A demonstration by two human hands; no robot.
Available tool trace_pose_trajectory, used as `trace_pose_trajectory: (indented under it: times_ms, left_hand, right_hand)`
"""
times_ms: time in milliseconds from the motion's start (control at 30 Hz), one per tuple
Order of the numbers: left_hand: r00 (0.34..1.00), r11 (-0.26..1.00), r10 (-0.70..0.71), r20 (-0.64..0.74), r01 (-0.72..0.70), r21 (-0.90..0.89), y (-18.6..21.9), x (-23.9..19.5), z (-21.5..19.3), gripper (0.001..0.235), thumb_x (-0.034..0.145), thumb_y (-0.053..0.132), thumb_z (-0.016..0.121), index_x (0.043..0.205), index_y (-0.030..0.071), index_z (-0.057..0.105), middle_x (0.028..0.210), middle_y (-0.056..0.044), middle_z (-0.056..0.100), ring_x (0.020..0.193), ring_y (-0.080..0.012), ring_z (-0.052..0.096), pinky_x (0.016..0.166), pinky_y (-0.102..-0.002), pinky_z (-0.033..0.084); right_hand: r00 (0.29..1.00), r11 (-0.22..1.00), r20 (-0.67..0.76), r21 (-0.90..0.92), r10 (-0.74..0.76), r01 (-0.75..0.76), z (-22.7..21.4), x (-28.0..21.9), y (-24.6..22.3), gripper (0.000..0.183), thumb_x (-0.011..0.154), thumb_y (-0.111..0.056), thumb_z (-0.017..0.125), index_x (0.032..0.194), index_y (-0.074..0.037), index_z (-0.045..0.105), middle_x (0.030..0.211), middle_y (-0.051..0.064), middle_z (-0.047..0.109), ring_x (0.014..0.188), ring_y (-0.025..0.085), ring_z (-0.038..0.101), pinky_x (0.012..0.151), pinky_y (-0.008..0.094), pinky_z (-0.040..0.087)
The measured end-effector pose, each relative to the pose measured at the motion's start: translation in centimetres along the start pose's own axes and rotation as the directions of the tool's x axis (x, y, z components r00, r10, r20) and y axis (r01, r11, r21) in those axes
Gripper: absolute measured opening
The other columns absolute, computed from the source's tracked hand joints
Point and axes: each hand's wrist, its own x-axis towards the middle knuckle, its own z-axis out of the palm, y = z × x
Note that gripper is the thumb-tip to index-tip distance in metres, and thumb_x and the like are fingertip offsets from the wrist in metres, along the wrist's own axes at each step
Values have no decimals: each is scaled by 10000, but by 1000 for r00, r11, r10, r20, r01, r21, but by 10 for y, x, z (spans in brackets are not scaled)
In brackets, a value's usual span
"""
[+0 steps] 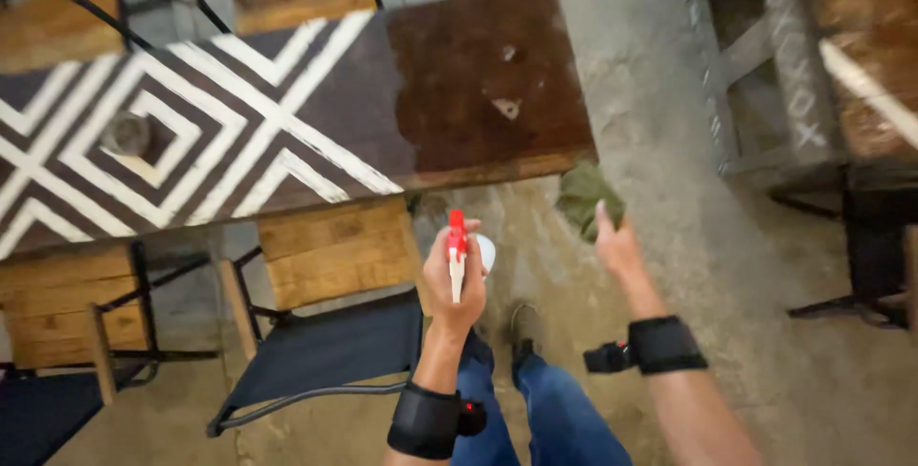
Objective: The person sprays liquid from a spray bottle onto wooden tables and wipes the surfaces with a green cloth. The person moves between multiple tables, repeating the spray and wipe sequence on each one.
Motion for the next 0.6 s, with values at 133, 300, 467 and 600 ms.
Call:
trace_pose_trajectory:
  times_ms: [133, 300, 467, 600]
  left_hand:
    - [998, 999, 15, 57, -13, -43, 36, -32, -2, 228, 1038, 99, 580, 1237, 21, 661, 739, 9, 591, 595, -60, 557, 546, -239, 461]
    - [988, 999, -32, 151, 32, -1, 131, -57, -15, 294, 1006, 107, 603, 1286, 29, 650, 734, 20, 611, 576, -62, 569, 526, -248, 476]
    - [985, 1000, -24, 172, 26, -11, 186, -87, -47, 290, 1010, 139, 612, 1280, 34, 625, 754, 17, 605, 564, -70, 579, 521, -252, 483]
    - [986, 1000, -19, 164, 22, -17, 205, -112, -83, 239, 1023, 162, 625, 1229, 41, 635, 783, 12, 609, 585, -71, 579, 520, -259, 481]
  right_hand:
    - [995, 993, 45, 79, 84, -87, 2, -68, -60, 599, 1026, -448, 528, 1413, 9, 555, 1430, 134, 613, 1320, 249, 555, 1112, 361, 403]
    - [969, 989, 242, 149, -56, 20, -9, -152, -186, 476, 1035, -320, 502, 1372, -1, 607, 1414, 121, 656, 1329, 231, 574, 1120, 347, 398]
    - [821, 849, 298, -61, -487, 525, -5, -186, -220, 447, 1062, -183, 417, 1430, -5, 598, 1408, 166, 633, 1294, 255, 570, 1108, 332, 428]
    - [865, 956, 442, 266, -237, 126, -13, -234, -285, 430, 1058, -300, 498, 1323, 3, 652, 1306, 89, 719, 1194, 174, 632, 1051, 308, 462]
